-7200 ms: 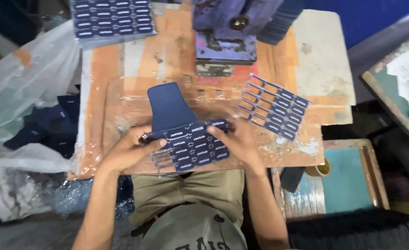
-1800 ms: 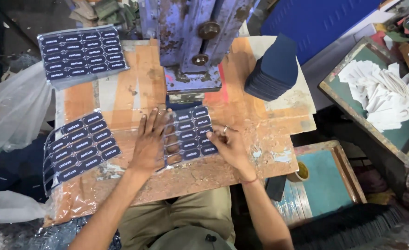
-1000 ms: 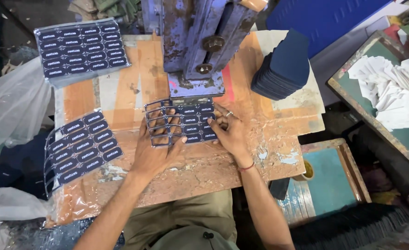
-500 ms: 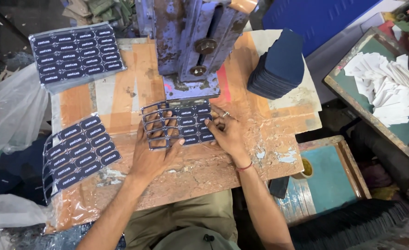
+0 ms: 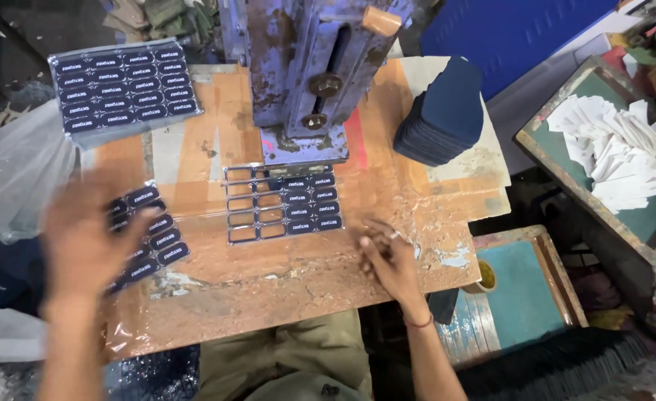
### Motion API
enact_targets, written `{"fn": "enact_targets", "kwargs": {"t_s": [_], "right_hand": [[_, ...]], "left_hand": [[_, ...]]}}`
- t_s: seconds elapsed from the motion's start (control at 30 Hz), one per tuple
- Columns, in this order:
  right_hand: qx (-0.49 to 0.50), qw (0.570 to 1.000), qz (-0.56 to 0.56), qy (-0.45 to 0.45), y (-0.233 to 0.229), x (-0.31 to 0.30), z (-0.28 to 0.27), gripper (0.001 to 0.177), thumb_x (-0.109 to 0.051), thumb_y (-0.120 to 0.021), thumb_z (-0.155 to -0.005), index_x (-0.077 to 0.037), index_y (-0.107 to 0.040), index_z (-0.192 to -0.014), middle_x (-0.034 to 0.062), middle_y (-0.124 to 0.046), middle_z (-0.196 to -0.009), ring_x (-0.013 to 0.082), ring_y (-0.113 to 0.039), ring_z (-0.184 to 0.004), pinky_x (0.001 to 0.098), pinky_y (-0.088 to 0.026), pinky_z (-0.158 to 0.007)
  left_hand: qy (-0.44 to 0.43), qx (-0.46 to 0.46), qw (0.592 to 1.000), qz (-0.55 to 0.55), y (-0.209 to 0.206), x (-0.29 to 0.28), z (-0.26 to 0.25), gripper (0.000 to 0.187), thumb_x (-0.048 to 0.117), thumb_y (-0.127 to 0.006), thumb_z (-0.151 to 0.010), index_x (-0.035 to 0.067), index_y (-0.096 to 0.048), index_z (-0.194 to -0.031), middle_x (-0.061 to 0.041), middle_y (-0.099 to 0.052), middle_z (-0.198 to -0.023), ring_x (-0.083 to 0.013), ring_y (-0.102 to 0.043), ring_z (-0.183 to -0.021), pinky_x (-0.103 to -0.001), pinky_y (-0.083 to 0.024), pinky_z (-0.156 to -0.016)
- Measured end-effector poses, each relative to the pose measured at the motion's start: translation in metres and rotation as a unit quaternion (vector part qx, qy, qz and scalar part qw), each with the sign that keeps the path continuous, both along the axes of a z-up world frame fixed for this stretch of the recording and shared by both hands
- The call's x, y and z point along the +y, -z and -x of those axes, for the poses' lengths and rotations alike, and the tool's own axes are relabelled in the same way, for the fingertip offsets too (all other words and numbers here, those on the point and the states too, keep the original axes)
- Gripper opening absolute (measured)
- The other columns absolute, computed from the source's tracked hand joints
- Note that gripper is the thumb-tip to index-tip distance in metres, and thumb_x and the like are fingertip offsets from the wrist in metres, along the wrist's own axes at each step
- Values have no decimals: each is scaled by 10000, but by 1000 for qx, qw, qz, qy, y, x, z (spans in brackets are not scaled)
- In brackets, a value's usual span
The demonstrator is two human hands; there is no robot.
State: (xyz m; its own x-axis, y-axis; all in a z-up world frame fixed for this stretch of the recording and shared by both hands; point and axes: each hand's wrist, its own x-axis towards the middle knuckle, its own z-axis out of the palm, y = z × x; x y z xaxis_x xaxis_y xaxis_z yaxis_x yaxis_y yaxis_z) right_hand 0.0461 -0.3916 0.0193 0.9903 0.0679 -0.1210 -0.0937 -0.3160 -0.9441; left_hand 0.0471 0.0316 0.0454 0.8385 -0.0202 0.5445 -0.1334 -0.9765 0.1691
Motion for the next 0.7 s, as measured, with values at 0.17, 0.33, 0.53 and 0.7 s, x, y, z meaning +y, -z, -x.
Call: {"fn": "enact_targets", "kwargs": {"t_s": [0.17, 0.33, 0.53, 0.7], "right_hand": [[-11, 997, 74, -21, 16, -13, 15, 289, -129, -730, -987, 10, -734, -1240, 76, -719, -738, 74, -592, -560, 231, -453, -486], [-192, 965, 28, -176, -62, 48, 28, 597, -193, -809, -891, 17, -557, -1390, 110, -693, -1186, 155, -676, -933, 287, -566, -759], [-87, 965, -54, -240, -23, 68, 39, 554, -194, -815, -933, -49, -540, -1392, 88, -684, -1232, 204, -656, -1064, 359, -559, -892], [-116, 990, 81, 3, -35, -23, 5, 287, -58, -761, -922, -33, -690, -1199, 91, -724, -959, 170, -652, -799, 319, -517, -673]], "left_hand": [[-237, 381, 856, 255, 97, 128, 43, 545, 483, -830, -892, 5, -764, -1144, -160, -783, -834, -279, -756, -705, -418, -575, -646], [-52, 247, 880, 401, 9, 19, 104, 335, 330, -807, -818, 82, -763, -1039, -61, -785, -759, -136, -723, -619, -282, -554, -559], [97, 182, 936, 285, -25, -107, 65, 406, 394, -875, -745, 73, -722, -942, -102, -725, -860, -265, -664, -832, -422, -517, -797], [105, 48, 966, 232, 10, -98, 54, 587, 341, -843, -759, 51, -670, -1239, -174, -687, -1198, -352, -598, -1115, -499, -455, -952]]}}
